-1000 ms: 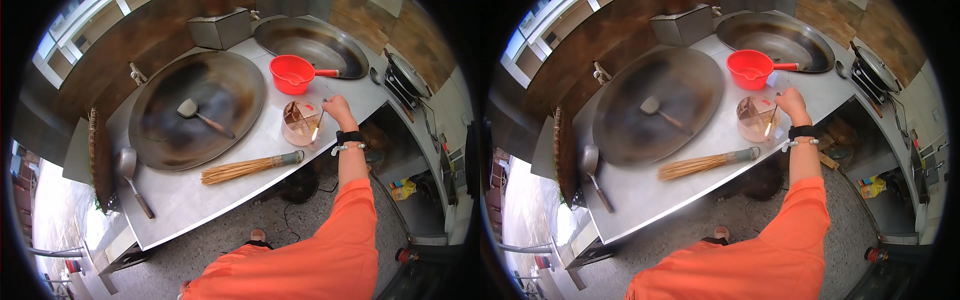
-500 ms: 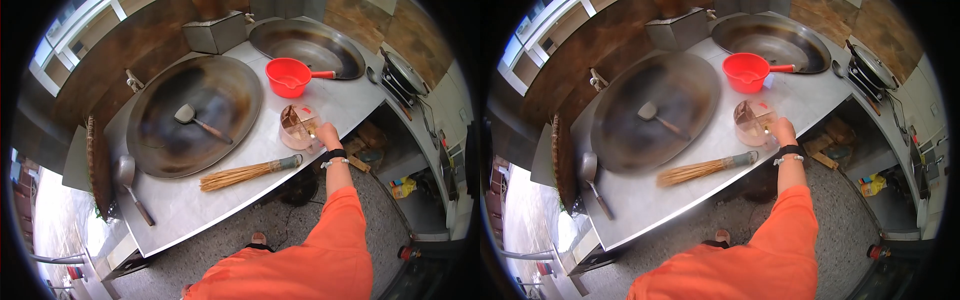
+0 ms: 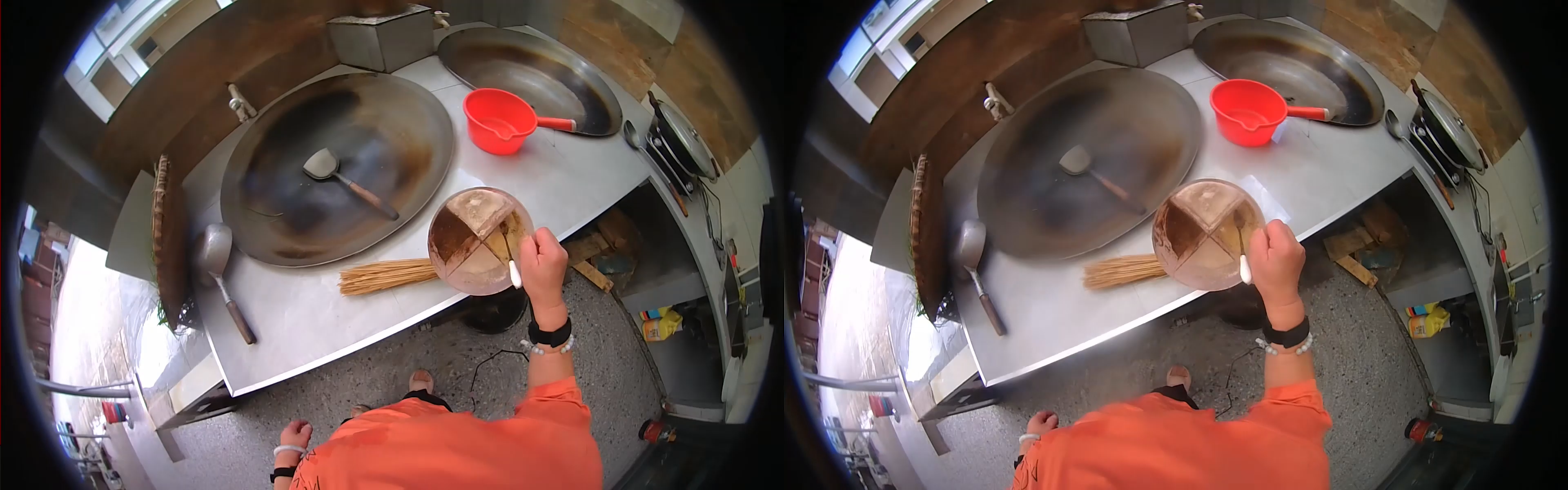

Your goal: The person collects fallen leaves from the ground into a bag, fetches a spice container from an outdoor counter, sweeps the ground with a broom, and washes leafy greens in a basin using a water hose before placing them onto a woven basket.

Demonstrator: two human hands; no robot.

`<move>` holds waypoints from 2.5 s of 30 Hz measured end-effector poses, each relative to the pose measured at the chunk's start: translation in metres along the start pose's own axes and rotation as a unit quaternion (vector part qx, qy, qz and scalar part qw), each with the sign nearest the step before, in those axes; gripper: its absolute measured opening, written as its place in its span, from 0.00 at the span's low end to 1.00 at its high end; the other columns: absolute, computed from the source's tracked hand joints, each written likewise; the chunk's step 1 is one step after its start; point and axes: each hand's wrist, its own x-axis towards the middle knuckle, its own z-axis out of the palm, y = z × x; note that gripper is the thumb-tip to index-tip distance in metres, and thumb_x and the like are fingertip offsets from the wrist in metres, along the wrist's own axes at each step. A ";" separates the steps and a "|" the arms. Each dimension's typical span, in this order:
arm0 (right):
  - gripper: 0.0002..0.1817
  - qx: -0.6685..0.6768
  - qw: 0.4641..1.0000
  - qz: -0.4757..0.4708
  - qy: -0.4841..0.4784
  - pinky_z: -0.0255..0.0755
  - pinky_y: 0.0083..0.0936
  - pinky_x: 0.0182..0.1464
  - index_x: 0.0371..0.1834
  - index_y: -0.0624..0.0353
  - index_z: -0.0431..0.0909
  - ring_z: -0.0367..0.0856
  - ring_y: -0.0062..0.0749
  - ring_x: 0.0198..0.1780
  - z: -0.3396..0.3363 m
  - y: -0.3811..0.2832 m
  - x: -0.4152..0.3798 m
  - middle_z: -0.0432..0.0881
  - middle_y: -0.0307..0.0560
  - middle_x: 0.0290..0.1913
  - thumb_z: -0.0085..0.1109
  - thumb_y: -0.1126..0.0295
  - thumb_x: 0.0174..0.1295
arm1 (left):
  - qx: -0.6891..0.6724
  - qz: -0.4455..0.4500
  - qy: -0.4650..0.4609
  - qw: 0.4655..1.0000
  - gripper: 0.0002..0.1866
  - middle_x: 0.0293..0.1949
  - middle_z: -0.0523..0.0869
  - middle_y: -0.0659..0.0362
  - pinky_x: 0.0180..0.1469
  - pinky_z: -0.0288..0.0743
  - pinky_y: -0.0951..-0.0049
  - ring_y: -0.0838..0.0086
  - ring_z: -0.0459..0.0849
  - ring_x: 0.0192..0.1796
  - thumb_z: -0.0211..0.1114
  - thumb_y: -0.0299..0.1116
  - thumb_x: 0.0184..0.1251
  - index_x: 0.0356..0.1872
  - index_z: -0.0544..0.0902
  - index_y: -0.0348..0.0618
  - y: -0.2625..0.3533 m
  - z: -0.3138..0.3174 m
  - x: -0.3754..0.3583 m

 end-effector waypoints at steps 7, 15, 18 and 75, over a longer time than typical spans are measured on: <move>0.10 0.193 0.953 -0.052 -0.227 0.58 0.31 0.21 0.16 0.65 0.61 0.62 0.42 0.17 0.056 -0.093 -0.067 0.62 0.54 0.16 0.49 0.77 0.50 | -0.234 0.166 -0.006 0.958 0.19 0.40 0.80 0.56 0.45 0.72 0.77 0.75 0.78 0.42 0.59 0.37 0.57 0.46 0.74 0.36 0.087 -0.032 -0.030; 0.10 0.286 0.797 -0.062 -0.528 0.56 0.26 0.17 0.13 0.65 0.59 0.58 0.20 0.17 0.115 -0.231 -0.195 0.61 0.42 0.11 0.45 0.77 0.48 | -0.157 -0.084 0.178 0.968 0.24 0.44 0.79 0.48 0.50 0.70 0.64 0.56 0.77 0.47 0.56 0.47 0.54 0.46 0.76 0.40 -0.146 0.016 -0.067; 0.10 0.290 0.756 -0.129 -0.573 0.54 0.19 0.18 0.12 0.63 0.60 0.58 0.15 0.19 0.155 -0.263 -0.250 0.61 0.35 0.14 0.45 0.77 0.48 | -0.194 -0.351 0.102 0.910 0.26 0.46 0.78 0.45 0.52 0.67 0.62 0.53 0.76 0.50 0.54 0.50 0.54 0.44 0.78 0.36 -0.265 0.066 -0.135; 0.09 0.295 0.360 -0.410 -0.784 0.66 0.23 0.20 0.16 0.66 0.72 0.72 0.23 0.18 0.351 -1.482 -1.334 0.75 0.46 0.14 0.50 0.72 0.48 | -0.624 -0.600 0.091 0.492 0.15 0.40 0.81 0.54 0.43 0.72 0.68 0.70 0.79 0.41 0.51 0.38 0.61 0.43 0.77 0.40 -1.303 -0.303 -0.243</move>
